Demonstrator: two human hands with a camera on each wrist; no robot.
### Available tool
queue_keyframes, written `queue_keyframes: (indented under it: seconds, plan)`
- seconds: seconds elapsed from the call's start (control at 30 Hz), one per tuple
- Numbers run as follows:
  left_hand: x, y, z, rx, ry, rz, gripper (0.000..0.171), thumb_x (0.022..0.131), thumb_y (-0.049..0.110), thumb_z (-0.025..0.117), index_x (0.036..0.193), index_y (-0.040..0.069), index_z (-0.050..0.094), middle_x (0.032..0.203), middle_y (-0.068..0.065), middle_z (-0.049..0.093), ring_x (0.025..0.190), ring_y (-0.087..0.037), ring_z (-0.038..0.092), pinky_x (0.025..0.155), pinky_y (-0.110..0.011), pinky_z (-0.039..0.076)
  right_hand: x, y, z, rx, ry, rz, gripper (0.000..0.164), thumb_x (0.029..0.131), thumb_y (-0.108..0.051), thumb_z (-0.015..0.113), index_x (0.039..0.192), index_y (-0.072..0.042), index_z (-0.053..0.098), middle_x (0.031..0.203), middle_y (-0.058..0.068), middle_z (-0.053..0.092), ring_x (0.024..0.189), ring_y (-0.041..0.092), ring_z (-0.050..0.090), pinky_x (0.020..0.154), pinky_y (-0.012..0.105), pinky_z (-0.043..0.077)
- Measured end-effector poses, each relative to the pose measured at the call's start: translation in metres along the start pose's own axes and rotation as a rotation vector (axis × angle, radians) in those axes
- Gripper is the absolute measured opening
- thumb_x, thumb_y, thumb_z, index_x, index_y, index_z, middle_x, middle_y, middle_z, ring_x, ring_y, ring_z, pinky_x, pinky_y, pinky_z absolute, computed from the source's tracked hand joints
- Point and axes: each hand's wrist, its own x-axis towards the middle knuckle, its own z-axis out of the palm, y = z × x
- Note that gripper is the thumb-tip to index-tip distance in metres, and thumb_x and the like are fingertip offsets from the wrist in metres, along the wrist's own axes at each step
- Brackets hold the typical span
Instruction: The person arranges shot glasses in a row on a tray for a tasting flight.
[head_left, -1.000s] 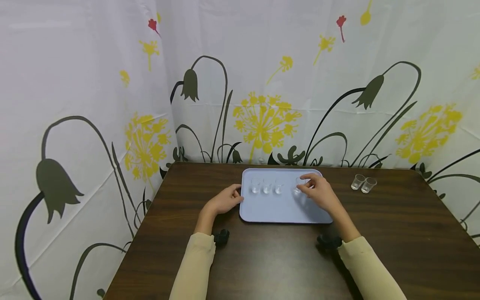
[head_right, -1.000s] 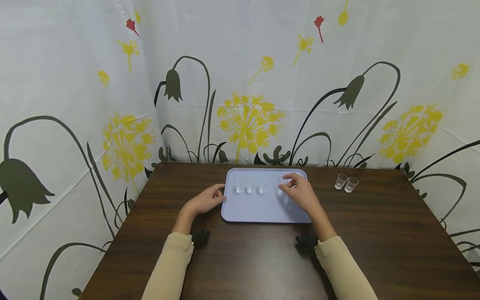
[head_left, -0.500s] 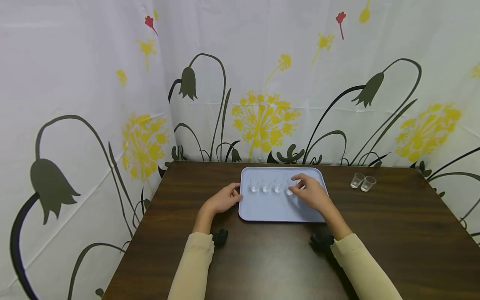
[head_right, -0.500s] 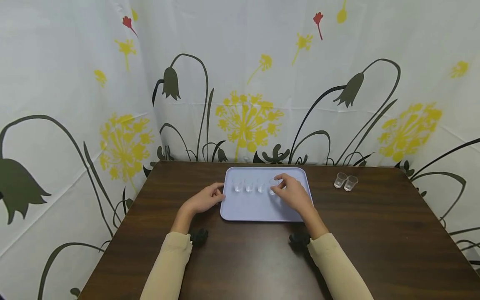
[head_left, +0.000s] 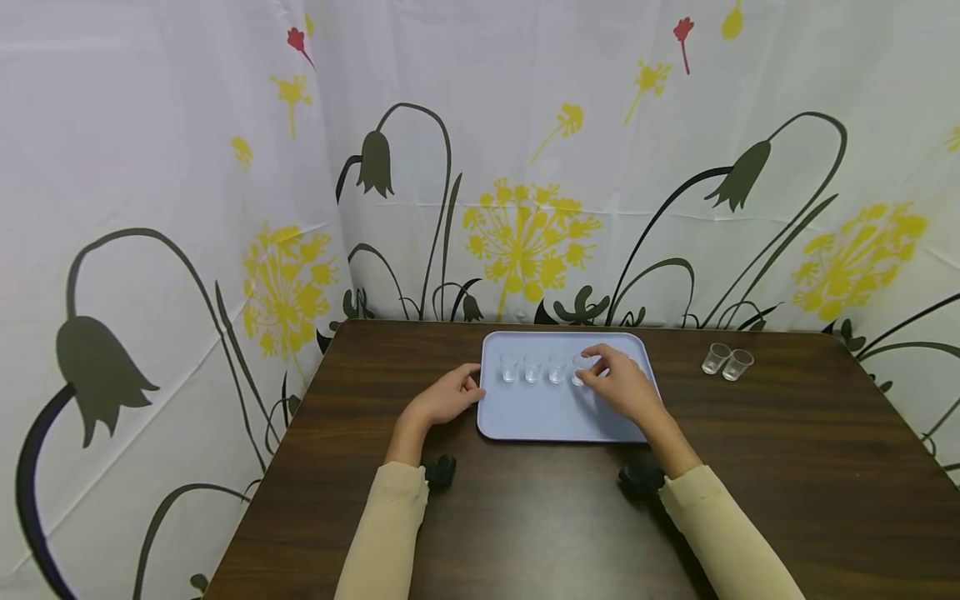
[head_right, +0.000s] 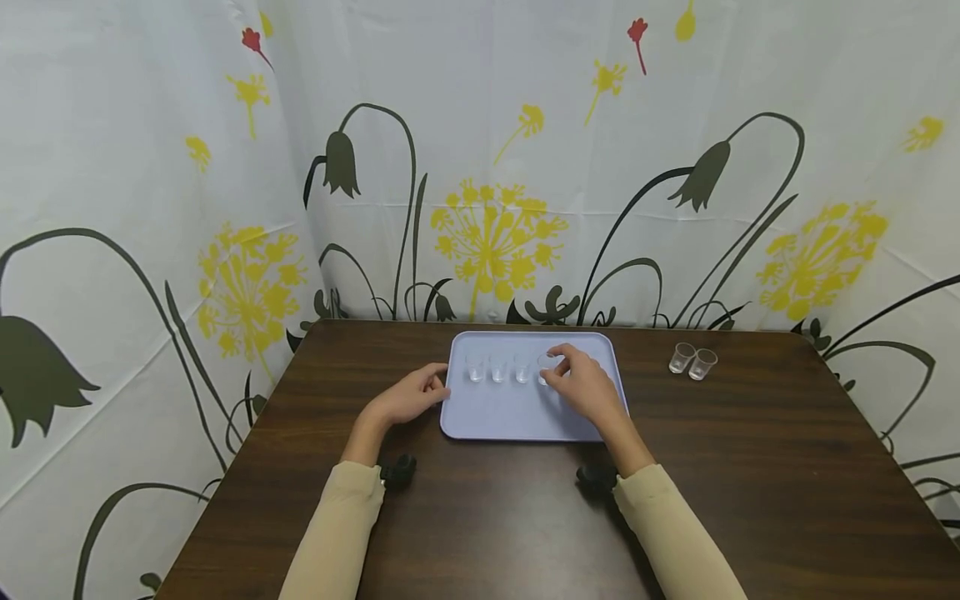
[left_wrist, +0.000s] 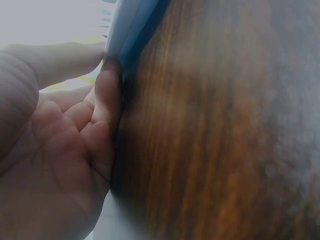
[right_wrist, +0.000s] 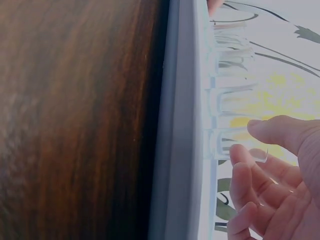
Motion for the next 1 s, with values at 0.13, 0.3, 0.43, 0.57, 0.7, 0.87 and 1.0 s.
queue_keyframes:
  seconds: [0.13,0.3,0.43,0.57,0.7,0.87,1.0]
  plan:
    - [0.0,0.0,-0.001,0.0,0.002,-0.003,0.06,0.109,0.016,0.059,0.161,-0.006,0.039,0.094,-0.005,0.06,0.081,-0.015,0.051,0.078,-0.029,0.042,-0.001,-0.001,-0.002,-0.006,-0.019,0.0,0.043,0.098,-0.022,0.076,0.137,-0.005,0.066,0.096,0.011,0.078,0.082,0.023,0.066,0.072,0.034,0.048]
    - [0.0,0.0,-0.001,-0.007,-0.004,-0.008,0.061,0.109,0.016,0.059,0.161,-0.006,0.039,0.094,-0.005,0.06,0.081,-0.015,0.052,0.078,-0.029,0.042,-0.002,0.001,-0.011,-0.067,-0.026,0.034,0.046,0.096,-0.015,0.065,0.142,-0.009,0.064,0.101,0.012,0.077,0.079,0.021,0.066,0.07,0.035,0.048]
    - [0.0,-0.001,0.0,-0.007,-0.008,-0.009,0.06,0.109,0.017,0.058,0.162,-0.005,0.039,0.094,-0.005,0.06,0.08,-0.015,0.051,0.077,-0.03,0.042,-0.003,0.008,-0.025,-0.12,0.002,0.091,0.047,0.1,-0.022,0.063,0.146,-0.013,0.062,0.112,0.013,0.078,0.085,0.025,0.069,0.069,0.038,0.048]
    - [0.001,-0.001,-0.001,-0.005,-0.005,-0.007,0.061,0.109,0.017,0.059,0.162,-0.005,0.039,0.095,-0.006,0.06,0.081,-0.015,0.052,0.078,-0.03,0.042,-0.006,0.019,-0.043,-0.136,0.045,0.154,0.047,0.105,-0.03,0.062,0.148,-0.013,0.061,0.121,0.017,0.076,0.094,0.032,0.071,0.07,0.043,0.048]
    - [0.002,-0.001,-0.001,0.0,-0.004,-0.005,0.061,0.109,0.017,0.059,0.162,-0.004,0.039,0.097,-0.006,0.062,0.082,-0.015,0.053,0.079,-0.03,0.043,-0.01,0.032,-0.06,-0.146,0.092,0.218,0.05,0.107,-0.035,0.058,0.149,-0.009,0.059,0.124,0.021,0.075,0.098,0.036,0.072,0.072,0.045,0.05]
    - [0.001,-0.001,0.0,0.004,-0.006,-0.006,0.06,0.109,0.017,0.059,0.162,-0.005,0.039,0.096,-0.005,0.062,0.082,-0.015,0.052,0.079,-0.03,0.042,-0.016,0.047,-0.077,-0.203,0.145,0.31,0.057,0.108,-0.041,0.053,0.152,-0.005,0.054,0.126,0.023,0.075,0.103,0.042,0.073,0.074,0.053,0.052]
    - [0.0,-0.001,0.0,0.0,-0.002,-0.007,0.06,0.109,0.017,0.059,0.162,-0.005,0.039,0.094,-0.005,0.06,0.081,-0.015,0.052,0.079,-0.03,0.042,-0.018,0.059,-0.09,-0.252,0.153,0.434,0.072,0.107,-0.047,0.048,0.163,-0.004,0.038,0.135,0.03,0.068,0.112,0.055,0.066,0.085,0.068,0.05]
